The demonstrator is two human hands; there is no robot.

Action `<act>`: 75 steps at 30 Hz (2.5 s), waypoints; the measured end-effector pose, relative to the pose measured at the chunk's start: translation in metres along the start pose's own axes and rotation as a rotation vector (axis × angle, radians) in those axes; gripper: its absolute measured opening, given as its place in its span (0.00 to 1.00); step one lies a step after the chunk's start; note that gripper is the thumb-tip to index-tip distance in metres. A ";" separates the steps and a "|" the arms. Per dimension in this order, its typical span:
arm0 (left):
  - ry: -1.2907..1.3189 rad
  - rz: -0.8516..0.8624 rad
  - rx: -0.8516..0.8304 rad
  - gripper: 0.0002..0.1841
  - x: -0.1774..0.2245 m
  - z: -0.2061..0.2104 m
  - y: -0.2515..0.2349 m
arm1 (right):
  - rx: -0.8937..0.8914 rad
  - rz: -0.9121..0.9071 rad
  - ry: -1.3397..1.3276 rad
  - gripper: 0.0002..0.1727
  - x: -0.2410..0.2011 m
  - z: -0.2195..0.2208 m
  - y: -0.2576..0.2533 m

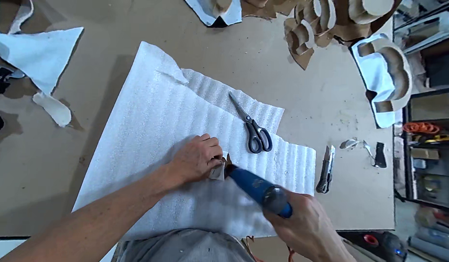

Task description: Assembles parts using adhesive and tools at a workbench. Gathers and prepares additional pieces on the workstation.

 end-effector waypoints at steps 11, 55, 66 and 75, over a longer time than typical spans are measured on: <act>-0.109 -0.485 0.264 0.07 -0.005 -0.018 0.043 | 0.207 0.245 0.191 0.36 0.097 0.010 0.055; -0.287 0.011 -0.007 0.12 0.038 0.001 0.044 | 0.601 -0.288 -0.256 0.06 -0.031 0.088 -0.031; -0.065 -0.245 -0.039 0.06 0.011 0.001 0.025 | 0.411 -0.127 -0.451 0.04 -0.016 0.085 -0.056; -0.120 -0.270 0.213 0.09 0.014 0.005 0.049 | 0.542 0.152 -0.085 0.20 0.046 0.012 0.025</act>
Point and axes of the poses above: each hand's wrist, its own y-axis away from the middle knuckle, its own z-axis out of the palm, x = y × z, the point moved 10 cm from there along -y, towards the middle knuckle, and after that the axes turned 14 degrees about -z, right-handed, at the moved point
